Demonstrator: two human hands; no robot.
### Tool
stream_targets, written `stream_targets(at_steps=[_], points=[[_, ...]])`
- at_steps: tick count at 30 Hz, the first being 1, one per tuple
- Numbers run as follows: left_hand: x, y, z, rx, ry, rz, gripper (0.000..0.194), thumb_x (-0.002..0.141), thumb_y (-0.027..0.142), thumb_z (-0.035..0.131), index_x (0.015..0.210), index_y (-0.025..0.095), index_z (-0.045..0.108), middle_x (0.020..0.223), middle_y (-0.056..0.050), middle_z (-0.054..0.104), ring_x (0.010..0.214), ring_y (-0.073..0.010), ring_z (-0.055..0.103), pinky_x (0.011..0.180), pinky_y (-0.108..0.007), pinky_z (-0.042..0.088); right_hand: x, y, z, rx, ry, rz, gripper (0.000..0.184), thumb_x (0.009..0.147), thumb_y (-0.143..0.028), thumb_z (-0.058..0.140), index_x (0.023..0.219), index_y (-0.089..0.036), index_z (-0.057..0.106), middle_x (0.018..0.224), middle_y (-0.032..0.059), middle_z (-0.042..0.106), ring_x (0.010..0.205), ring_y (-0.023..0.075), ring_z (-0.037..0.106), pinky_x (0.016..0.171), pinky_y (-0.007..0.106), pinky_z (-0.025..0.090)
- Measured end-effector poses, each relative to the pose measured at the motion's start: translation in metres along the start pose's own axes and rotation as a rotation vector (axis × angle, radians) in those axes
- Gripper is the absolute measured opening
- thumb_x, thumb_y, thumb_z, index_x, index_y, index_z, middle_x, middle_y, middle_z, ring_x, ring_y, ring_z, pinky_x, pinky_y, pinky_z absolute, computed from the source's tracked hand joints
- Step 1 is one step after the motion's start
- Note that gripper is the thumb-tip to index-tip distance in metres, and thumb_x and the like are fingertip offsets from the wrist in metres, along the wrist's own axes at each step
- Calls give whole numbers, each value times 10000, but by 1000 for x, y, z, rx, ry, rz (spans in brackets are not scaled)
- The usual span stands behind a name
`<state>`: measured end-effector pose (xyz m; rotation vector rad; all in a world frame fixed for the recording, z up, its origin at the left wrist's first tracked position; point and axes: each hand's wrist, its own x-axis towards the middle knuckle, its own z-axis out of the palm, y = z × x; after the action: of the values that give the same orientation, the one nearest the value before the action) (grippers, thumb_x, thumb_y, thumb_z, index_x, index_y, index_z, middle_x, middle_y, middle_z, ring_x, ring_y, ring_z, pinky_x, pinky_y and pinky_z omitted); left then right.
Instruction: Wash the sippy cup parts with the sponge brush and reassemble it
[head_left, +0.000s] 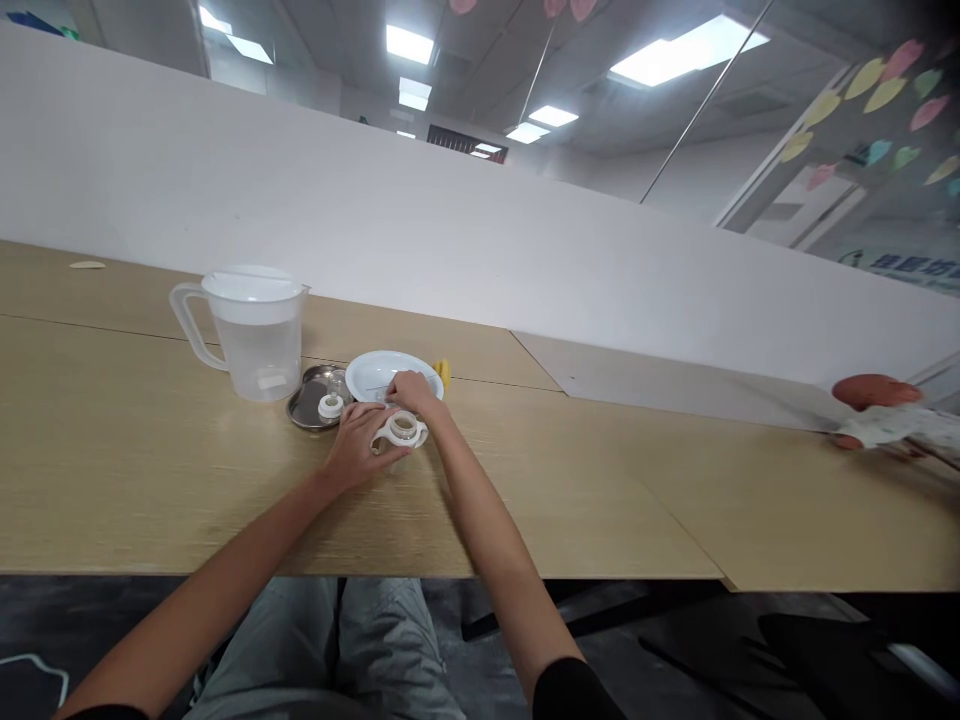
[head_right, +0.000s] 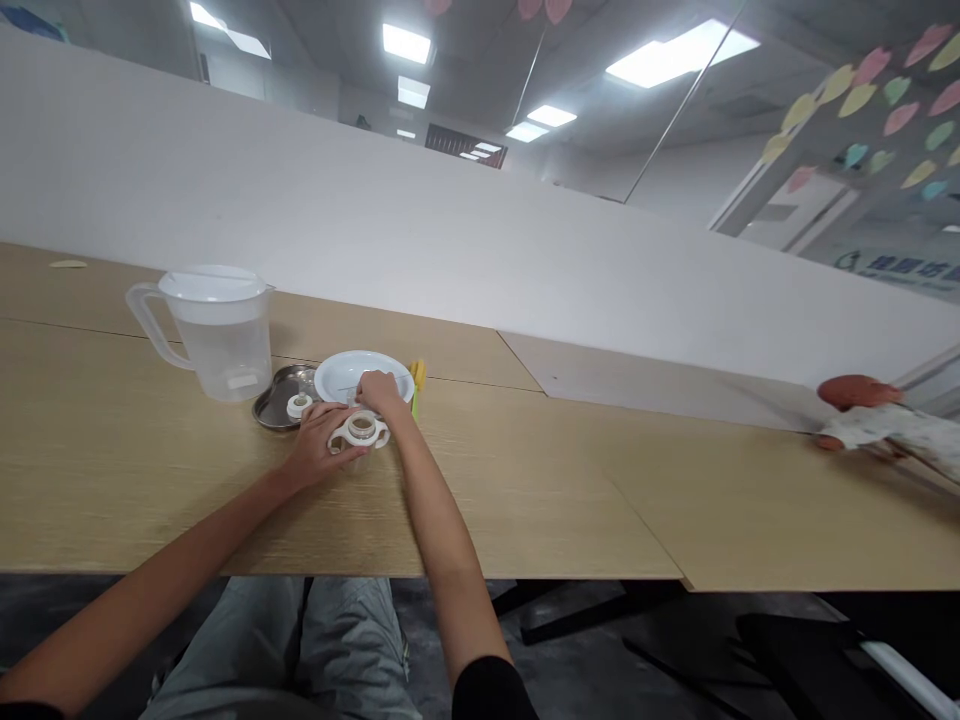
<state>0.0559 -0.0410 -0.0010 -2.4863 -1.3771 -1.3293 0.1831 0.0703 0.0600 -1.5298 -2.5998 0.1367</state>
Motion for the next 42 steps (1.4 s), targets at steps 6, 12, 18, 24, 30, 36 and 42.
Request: stream_targets(at_steps=[6, 12, 18, 24, 30, 36, 42], points=[[0, 0, 0, -3, 1, -14, 510, 792, 554, 608, 1186, 231, 600, 1155, -80, 665, 1142, -274, 526, 992, -419, 316, 0, 6, -7, 187, 76, -76, 147, 798, -197, 637, 872, -162, 759, 855, 61, 746, 752, 133, 617, 721, 224, 412], [-1, 0, 0, -22, 19, -10, 532, 790, 563, 609, 1195, 219, 595, 1135, -76, 674, 1126, -273, 532, 984, -422, 317, -17, 6, -51, 395, 373, -139, 145, 828, -226, 623, 849, -144, 741, 828, 57, 732, 747, 129, 606, 732, 229, 424], [0, -1, 1, -33, 23, -16, 521, 780, 560, 625, 1175, 221, 601, 1129, -74, 677, 1129, -271, 530, 980, -421, 326, -63, -12, -99, 589, 532, -176, 149, 811, -282, 637, 824, -162, 724, 812, 34, 718, 732, 136, 615, 708, 242, 448], [0, -2, 0, -41, 34, -16, 501, 789, 566, 611, 1154, 222, 610, 1120, -79, 676, 1129, -272, 530, 993, -432, 327, -95, -26, -117, 500, 402, -205, 108, 790, -218, 641, 758, -158, 725, 736, 28, 695, 698, 131, 589, 678, 251, 421], [0, -2, 0, -58, 33, -43, 510, 786, 593, 594, 1142, 229, 619, 1109, -78, 679, 1136, -280, 525, 996, -437, 333, -95, -34, -114, 443, 312, -219, 93, 790, -211, 645, 749, -160, 712, 658, -7, 643, 635, 107, 546, 650, 242, 378], [1, -2, -2, -74, 33, -39, 509, 782, 600, 595, 1127, 227, 635, 1079, -70, 693, 1112, -277, 537, 985, -431, 332, -92, -37, -112, 399, 317, -215, 73, 787, -200, 662, 749, -160, 710, 688, 11, 653, 668, 124, 555, 671, 254, 371], [1, -3, -1, -48, 35, -40, 519, 786, 590, 594, 1144, 217, 629, 1095, -82, 686, 1129, -278, 533, 1001, -437, 325, -91, -36, -111, 391, 329, -202, 95, 802, -212, 645, 770, -164, 719, 717, 21, 660, 696, 133, 561, 683, 263, 374]])
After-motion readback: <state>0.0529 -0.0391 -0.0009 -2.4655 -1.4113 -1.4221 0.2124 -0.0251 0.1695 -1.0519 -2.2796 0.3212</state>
